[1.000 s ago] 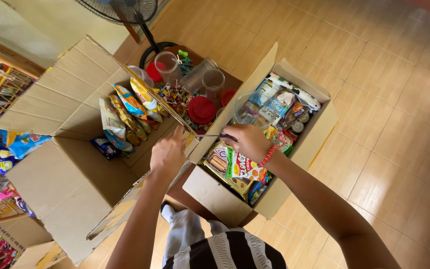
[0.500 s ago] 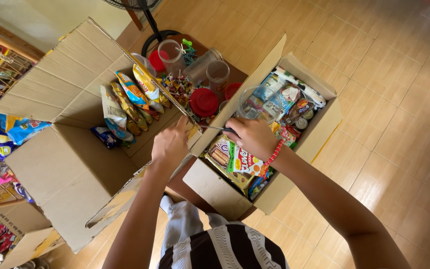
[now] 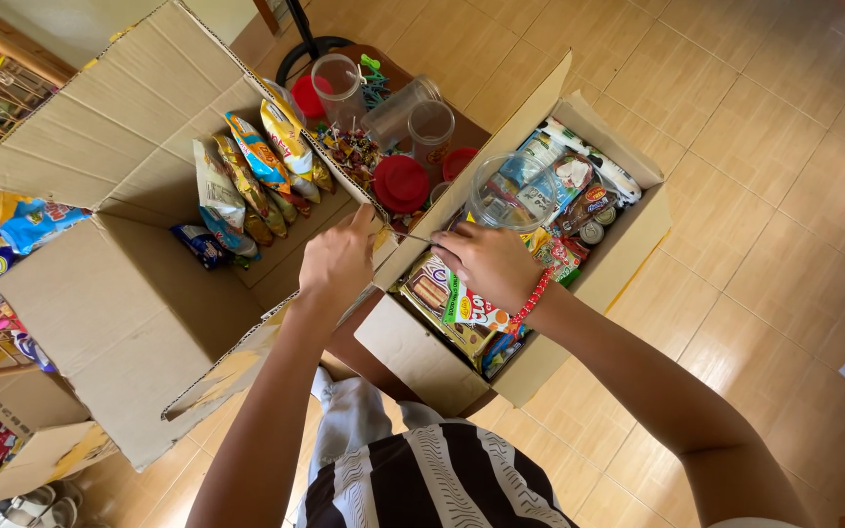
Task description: The recorder takes various snack bags from a wire rack and packs them neatly into cardboard boxes, using scissors to modify the box structure.
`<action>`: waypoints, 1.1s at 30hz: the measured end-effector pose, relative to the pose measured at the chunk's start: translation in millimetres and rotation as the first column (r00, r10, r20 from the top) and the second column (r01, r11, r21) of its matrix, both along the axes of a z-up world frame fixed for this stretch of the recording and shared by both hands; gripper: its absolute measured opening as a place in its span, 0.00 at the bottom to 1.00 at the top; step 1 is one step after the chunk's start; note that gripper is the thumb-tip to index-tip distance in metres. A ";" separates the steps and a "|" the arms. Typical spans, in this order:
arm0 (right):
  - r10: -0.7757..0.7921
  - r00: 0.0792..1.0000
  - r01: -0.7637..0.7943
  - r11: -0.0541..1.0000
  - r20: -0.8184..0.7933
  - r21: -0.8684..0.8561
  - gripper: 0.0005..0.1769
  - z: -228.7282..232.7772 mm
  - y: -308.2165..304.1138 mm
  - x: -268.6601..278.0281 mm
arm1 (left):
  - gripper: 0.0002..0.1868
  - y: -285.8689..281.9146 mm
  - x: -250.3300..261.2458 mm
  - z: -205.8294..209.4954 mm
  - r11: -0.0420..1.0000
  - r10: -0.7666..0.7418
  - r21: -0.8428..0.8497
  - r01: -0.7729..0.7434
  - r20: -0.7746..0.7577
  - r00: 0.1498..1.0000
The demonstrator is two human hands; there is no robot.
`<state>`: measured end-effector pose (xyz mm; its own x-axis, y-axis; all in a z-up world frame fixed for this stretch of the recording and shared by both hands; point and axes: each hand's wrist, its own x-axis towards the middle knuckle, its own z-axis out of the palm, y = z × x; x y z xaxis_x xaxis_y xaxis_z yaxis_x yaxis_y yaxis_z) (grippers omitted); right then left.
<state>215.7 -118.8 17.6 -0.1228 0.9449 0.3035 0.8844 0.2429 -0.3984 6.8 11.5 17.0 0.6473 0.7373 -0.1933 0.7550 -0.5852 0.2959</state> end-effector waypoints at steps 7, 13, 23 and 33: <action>-0.043 0.999 0.043 0.999 -0.028 0.001 0.10 -2.2 1.6 -1.0 | 0.21 0.5 -1.6 -1.0 1.000 -0.006 0.022 0.005 0.041 0.999; -0.014 0.998 0.015 1.000 -0.061 0.012 0.08 1.3 5.4 -2.7 | 0.20 0.5 -2.1 -4.1 0.998 -0.021 0.062 0.017 0.066 0.998; -0.002 1.000 0.002 1.000 -0.026 0.008 0.08 -0.8 6.0 -3.3 | 0.20 -0.9 -2.6 -1.7 0.998 -0.031 0.048 0.027 0.081 0.996; 0.065 0.965 -0.024 0.987 0.255 -0.160 0.07 -5.7 27.5 -10.6 | 0.20 0.0 -3.2 -8.7 0.998 -0.041 0.048 0.038 0.065 0.997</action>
<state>205.0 -91.3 11.9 -0.2212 0.9694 0.1066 0.9518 0.2384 -0.1932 3.6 11.5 8.3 0.6859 0.7185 -0.1150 0.7111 -0.6283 0.3155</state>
